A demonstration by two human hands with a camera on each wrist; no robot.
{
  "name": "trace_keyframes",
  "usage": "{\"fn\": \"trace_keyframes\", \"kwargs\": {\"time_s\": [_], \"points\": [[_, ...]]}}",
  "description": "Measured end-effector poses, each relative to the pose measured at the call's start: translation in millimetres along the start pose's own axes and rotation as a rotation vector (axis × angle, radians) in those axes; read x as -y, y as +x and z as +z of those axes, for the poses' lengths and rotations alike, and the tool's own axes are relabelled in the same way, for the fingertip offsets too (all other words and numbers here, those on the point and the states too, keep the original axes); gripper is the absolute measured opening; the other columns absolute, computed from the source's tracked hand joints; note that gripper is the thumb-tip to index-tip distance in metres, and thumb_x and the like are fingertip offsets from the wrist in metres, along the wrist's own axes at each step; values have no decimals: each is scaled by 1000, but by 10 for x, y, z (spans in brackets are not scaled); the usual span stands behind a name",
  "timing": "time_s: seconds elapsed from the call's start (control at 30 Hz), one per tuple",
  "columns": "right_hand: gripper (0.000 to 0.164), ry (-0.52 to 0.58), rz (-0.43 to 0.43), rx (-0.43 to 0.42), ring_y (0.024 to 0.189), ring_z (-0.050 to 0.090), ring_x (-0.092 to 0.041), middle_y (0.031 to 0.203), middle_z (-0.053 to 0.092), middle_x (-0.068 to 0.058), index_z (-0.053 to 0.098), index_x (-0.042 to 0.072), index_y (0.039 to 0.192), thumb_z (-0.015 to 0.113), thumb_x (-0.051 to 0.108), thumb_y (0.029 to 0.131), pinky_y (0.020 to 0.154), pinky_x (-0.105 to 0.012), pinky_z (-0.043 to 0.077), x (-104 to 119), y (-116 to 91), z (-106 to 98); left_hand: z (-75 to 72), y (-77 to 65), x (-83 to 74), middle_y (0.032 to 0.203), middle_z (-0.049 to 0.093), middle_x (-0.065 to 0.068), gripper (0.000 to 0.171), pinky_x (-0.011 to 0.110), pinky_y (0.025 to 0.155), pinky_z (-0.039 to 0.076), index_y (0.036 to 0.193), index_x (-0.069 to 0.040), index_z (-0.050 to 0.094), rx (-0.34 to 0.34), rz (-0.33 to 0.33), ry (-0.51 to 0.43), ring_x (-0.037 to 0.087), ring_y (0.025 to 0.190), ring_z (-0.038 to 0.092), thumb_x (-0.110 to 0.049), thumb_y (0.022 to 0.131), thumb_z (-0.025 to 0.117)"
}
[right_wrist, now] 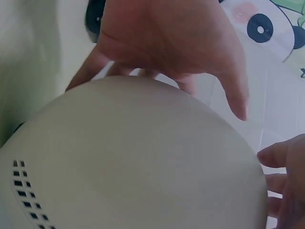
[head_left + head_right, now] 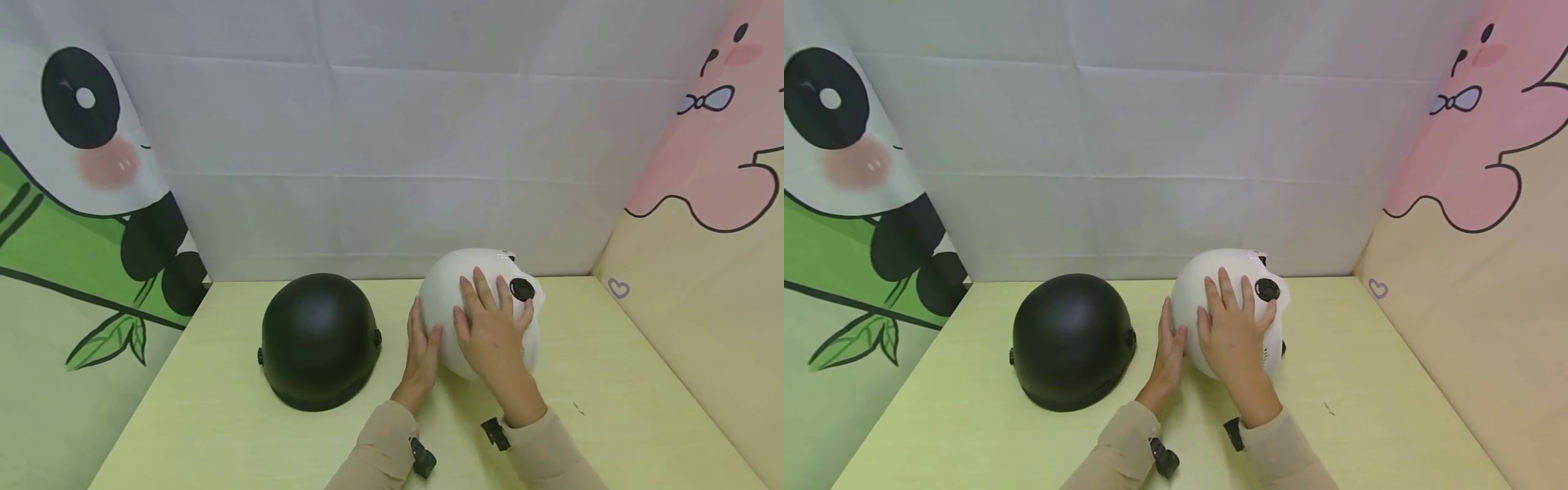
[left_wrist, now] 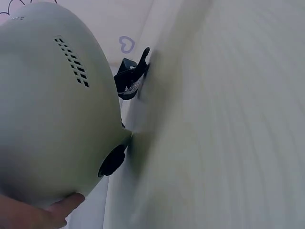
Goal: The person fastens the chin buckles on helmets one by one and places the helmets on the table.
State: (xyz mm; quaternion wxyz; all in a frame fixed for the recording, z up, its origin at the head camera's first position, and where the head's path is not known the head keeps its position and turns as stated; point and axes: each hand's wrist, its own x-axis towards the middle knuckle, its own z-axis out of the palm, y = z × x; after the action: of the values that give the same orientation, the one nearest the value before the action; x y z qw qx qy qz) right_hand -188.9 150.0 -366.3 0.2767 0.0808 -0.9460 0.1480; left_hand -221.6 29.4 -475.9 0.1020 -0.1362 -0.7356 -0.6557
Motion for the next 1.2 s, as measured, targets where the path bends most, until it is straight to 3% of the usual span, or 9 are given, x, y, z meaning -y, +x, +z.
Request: {"fn": "trace_keyframes", "kwargs": {"time_s": [0.13,0.3,0.53,0.7,0.87,1.0,1.13,1.2], "points": [[53,67,67,5,139,20,-43,154,33,-13,49,9,143,59,28,96,98,-74,9,-79,23,-41,5,14,10,159,10,13,72,63,103,28,158,-20,6,-28,-41,51,43,139,22,-50,101,39],[60,145,131,-5,140,17,-46,156,24,-20,42,3,145,60,30,95,94,-75,19,-184,42,-13,38,3,49,159,10,12,79,65,102,28,158,-24,5,-42,-76,27,45,138,23,-53,97,46],[63,133,123,-43,139,23,-42,154,27,-21,44,-2,143,62,33,94,89,-70,33,-235,56,24,79,-13,50,160,8,14,79,64,103,26,158,-23,3,-54,-87,19,44,140,20,-53,98,45],[64,94,105,-54,139,25,-40,152,32,-19,47,-1,142,63,36,92,92,-67,34,-276,55,53,98,-6,74,160,6,15,78,65,103,26,157,-22,2,-49,-91,4,46,139,19,-52,99,43],[63,67,81,-90,137,25,-46,150,36,-20,52,2,139,67,38,90,98,-66,31,-328,51,86,120,3,92,159,8,16,77,64,103,26,157,-22,3,-56,-98,-21,46,139,20,-51,99,43],[63,63,94,-83,126,34,-54,150,36,-20,53,3,139,67,40,89,98,-64,32,-360,51,95,136,18,93,159,9,16,76,64,103,26,157,-23,4,-65,-104,-31,46,138,22,-52,99,43],[65,73,125,-41,107,45,-54,153,33,-17,51,7,142,66,43,90,86,-60,40,-370,51,88,151,29,104,159,9,17,76,64,103,26,157,-23,4,-71,-116,-50,46,138,23,-52,98,43],[65,70,126,-34,101,47,-52,153,33,-16,51,7,142,66,44,90,83,-58,42,-377,54,87,142,30,52,158,8,20,76,65,103,26,157,-18,4,-60,-129,-73,48,137,23,-46,99,43]]}}
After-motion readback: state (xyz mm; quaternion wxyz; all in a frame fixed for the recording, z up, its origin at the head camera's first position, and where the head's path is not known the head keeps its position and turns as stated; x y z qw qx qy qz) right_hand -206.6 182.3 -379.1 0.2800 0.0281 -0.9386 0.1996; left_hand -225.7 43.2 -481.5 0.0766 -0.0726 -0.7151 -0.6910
